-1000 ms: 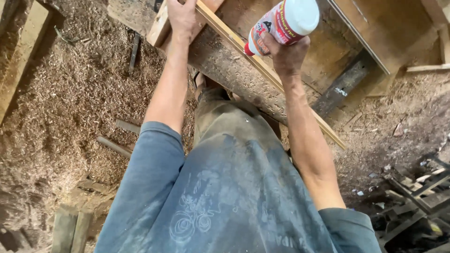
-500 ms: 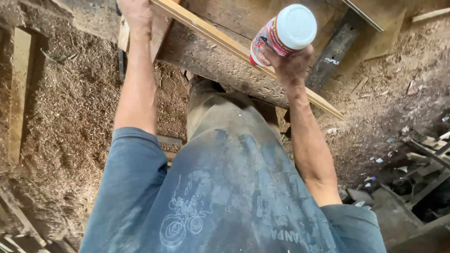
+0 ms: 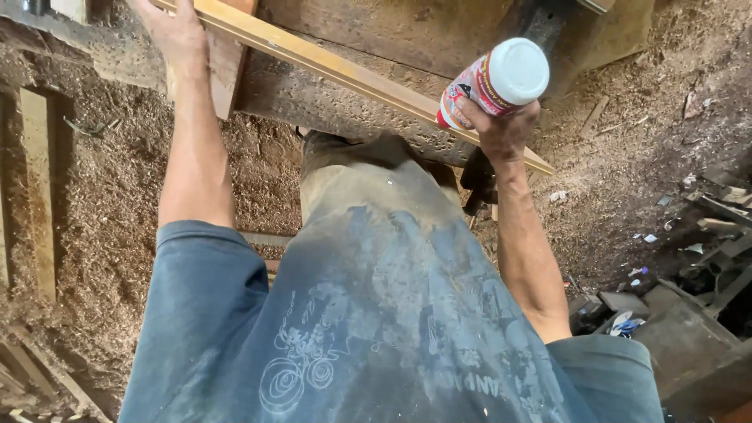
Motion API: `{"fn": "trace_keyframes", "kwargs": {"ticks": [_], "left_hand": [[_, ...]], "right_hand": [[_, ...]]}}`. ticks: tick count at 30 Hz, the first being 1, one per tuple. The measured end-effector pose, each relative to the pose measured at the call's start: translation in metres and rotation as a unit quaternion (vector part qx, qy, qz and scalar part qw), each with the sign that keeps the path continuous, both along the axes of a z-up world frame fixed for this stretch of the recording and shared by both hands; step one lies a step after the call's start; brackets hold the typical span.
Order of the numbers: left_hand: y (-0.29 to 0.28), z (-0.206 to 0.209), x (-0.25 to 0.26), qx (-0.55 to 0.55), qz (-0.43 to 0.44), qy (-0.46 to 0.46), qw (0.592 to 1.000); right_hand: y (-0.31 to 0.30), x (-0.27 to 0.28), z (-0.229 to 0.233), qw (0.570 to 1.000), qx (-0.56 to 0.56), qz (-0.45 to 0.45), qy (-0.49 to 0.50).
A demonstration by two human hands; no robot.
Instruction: Applying wood glue to the edges of multiple wooden boards in a workshop environment.
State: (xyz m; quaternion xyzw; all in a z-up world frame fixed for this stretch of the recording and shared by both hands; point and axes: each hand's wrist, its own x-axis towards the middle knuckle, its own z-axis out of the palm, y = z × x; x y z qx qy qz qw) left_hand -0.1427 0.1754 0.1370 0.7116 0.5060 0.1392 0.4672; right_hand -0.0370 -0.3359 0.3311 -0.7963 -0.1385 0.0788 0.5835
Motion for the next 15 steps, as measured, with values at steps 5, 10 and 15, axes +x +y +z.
{"fn": "trace_keyframes", "kwargs": {"ticks": [5, 10, 15], "left_hand": [[-0.059, 0.022, 0.020, -0.067, 0.077, -0.126, 0.987], [-0.197, 0.159, 0.052, 0.068, -0.200, -0.119, 0.970], [-0.337, 0.172, 0.092, -0.078, -0.577, -0.234, 0.779]], "right_hand": [[-0.021, -0.006, -0.004, 0.999, -0.040, -0.021, 0.004], [-0.030, -0.007, -0.006, 0.997, -0.048, -0.061, -0.005], [-0.041, -0.010, -0.028, 0.979, 0.104, -0.118, 0.130]]}}
